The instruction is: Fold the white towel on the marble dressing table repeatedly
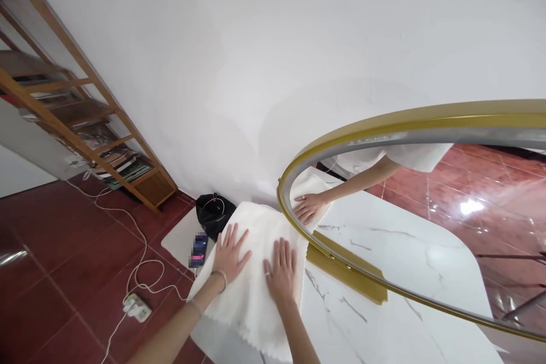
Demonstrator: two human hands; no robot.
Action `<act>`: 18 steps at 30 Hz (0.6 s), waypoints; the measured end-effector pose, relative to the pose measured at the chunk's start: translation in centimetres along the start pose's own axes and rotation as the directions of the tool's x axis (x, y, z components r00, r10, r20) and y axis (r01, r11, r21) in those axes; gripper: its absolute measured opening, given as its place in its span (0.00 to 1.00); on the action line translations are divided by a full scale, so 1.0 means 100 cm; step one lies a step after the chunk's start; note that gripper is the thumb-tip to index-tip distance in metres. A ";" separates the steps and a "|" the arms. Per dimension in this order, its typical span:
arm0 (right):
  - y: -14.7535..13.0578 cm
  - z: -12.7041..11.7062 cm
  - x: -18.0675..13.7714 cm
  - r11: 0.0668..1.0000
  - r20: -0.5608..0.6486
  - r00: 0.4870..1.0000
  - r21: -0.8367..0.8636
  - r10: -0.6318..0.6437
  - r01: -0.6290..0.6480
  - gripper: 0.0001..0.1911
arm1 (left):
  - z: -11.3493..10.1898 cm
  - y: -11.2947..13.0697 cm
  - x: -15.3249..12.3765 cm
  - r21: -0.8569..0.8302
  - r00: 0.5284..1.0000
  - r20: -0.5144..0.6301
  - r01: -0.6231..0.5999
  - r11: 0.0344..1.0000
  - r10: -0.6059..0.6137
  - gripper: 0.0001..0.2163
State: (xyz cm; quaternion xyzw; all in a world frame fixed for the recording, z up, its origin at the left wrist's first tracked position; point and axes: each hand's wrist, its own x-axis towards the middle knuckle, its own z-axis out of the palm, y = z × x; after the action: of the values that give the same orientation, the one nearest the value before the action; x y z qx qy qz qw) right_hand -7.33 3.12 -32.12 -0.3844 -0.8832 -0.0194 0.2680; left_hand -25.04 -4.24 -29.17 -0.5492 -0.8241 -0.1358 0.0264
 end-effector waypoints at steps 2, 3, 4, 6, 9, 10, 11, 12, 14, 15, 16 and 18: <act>-0.001 0.013 0.016 0.999 -0.077 0.996 -0.001 0.038 -0.038 0.28 | 0.001 0.002 0.025 -0.024 1.000 0.027 0.014 1.000 -0.014 0.26; -0.006 0.016 0.019 0.998 -0.092 0.994 0.014 0.055 -0.054 0.25 | 0.001 0.003 0.030 -0.033 0.999 0.028 0.028 0.999 -0.027 0.25; -0.014 0.018 0.019 0.997 -0.086 0.994 0.041 0.066 -0.063 0.24 | 0.002 0.003 0.030 -0.041 0.999 0.018 0.046 0.998 -0.046 0.24; -0.036 0.013 0.008 0.992 -0.025 0.998 0.116 0.054 -0.051 0.25 | 0.004 -0.001 0.014 -0.048 0.995 -0.032 0.092 0.995 -0.094 0.22; -0.073 -0.008 -0.025 0.985 0.064 0.998 0.174 -0.021 0.009 0.26 | 0.007 -0.015 -0.041 -0.035 0.980 -0.126 0.153 0.988 -0.157 0.24; -0.083 -0.017 -0.037 0.984 0.086 0.995 0.177 -0.053 0.037 0.28 | 0.007 -0.020 -0.062 -0.026 0.973 -0.153 0.169 0.985 -0.171 0.25; -0.091 -0.025 -0.048 0.981 0.105 0.990 0.182 -0.092 0.072 0.30 | 0.007 -0.024 -0.082 -0.019 0.967 -0.183 0.179 0.984 -0.179 0.26; -0.096 -0.032 -0.058 0.976 0.117 0.984 0.189 -0.132 0.108 0.33 | 0.006 -0.027 -0.099 -0.016 0.958 -0.216 0.189 0.982 -0.188 0.27; -0.098 -0.042 -0.073 0.961 0.119 0.970 0.206 -0.211 0.184 0.35 | 0.005 -0.029 -0.124 -0.017 0.940 -0.283 0.196 0.981 -0.192 0.29; -0.094 -0.044 -0.080 0.954 0.105 0.964 0.205 -0.244 0.219 0.36 | 0.005 -0.026 -0.131 -0.017 0.935 -0.305 0.184 0.983 -0.180 0.30; -0.088 -0.045 -0.086 0.948 0.081 0.959 0.193 -0.272 0.253 0.36 | 0.006 -0.022 -0.135 -0.018 0.931 -0.327 0.167 0.986 -0.163 0.30; -0.068 -0.044 -0.098 0.947 0.014 0.954 0.132 -0.298 0.294 0.38 | 0.012 -0.005 -0.138 -0.023 0.924 -0.365 0.114 0.993 -0.115 0.31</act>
State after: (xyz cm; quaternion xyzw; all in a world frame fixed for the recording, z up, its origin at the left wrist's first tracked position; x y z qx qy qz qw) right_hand -4.51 -9.22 -31.99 -0.2299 -0.9347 0.0041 0.2711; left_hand -19.96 -16.49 -33.03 -0.4652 -0.8354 -0.2375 0.1710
